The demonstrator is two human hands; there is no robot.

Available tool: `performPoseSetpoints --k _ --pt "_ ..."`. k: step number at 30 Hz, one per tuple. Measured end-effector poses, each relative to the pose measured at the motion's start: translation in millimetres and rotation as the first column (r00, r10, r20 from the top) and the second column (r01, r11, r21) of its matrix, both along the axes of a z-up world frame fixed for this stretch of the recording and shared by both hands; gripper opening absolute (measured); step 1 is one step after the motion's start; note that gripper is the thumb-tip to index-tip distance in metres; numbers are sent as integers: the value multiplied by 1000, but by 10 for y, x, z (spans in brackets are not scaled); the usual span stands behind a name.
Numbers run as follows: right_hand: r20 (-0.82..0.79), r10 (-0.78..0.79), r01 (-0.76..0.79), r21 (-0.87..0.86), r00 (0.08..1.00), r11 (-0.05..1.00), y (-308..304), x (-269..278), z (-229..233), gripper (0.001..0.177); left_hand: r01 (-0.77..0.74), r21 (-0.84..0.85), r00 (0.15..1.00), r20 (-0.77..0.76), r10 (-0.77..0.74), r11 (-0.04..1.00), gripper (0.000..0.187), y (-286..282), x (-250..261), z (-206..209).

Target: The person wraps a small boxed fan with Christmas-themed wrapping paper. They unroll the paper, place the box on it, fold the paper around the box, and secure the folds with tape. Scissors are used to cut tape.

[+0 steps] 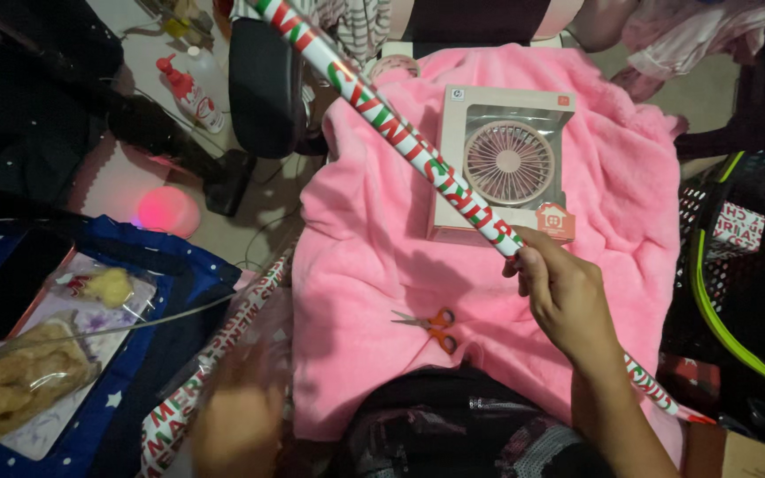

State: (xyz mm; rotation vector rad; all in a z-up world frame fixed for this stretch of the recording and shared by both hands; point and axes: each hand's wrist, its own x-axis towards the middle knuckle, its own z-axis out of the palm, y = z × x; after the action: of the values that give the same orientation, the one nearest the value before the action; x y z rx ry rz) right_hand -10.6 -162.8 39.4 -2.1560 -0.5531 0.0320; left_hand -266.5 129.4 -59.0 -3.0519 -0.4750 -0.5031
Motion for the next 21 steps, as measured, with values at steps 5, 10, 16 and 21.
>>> performPoseSetpoints --k 5,10,16,21 --pt "91 -20 25 -62 996 998 33 -52 42 26 402 -137 874 351 -336 905 26 -584 1072 845" --pt "270 36 4 -148 962 989 -65 -83 110 22 551 253 700 378 -605 795 37 -856 1798 1382" --pt "277 112 -2 -369 954 929 -172 -63 237 25 790 56 568 307 -763 611 35 -742 2068 1445" --pt "249 206 -78 -443 946 893 -219 2 348 46 849 13 496 323 -806 528 28 -730 2092 1398"
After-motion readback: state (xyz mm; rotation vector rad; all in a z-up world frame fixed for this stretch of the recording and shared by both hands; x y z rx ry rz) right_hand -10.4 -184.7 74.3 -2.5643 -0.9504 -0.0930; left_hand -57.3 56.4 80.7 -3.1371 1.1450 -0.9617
